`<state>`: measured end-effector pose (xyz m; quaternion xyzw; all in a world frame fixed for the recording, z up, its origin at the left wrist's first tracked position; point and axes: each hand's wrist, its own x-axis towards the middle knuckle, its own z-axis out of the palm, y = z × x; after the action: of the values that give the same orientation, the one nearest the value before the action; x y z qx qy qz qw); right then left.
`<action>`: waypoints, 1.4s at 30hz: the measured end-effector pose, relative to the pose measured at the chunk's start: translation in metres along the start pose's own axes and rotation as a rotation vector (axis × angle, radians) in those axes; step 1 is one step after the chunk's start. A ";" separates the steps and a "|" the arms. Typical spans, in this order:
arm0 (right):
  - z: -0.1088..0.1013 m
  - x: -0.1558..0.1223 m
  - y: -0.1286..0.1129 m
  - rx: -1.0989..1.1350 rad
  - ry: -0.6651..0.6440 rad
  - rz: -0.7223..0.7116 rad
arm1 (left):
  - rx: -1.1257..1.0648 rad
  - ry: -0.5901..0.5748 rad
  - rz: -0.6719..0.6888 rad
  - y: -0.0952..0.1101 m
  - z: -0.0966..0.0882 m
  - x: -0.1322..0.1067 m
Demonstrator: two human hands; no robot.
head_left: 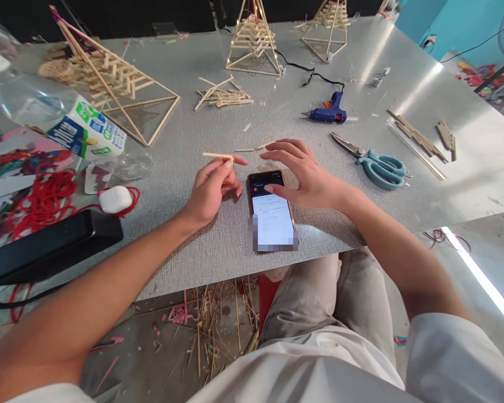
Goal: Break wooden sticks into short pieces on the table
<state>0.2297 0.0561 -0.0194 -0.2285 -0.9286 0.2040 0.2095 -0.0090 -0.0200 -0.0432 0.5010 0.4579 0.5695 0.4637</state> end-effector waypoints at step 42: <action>0.011 -0.004 0.014 -0.114 -0.041 -0.023 | 0.045 -0.050 0.000 -0.002 0.001 -0.005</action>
<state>0.2321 0.0625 -0.0366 -0.2252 -0.9453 0.1532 0.1794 -0.0078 -0.0245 -0.0457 0.5254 0.4588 0.5463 0.4637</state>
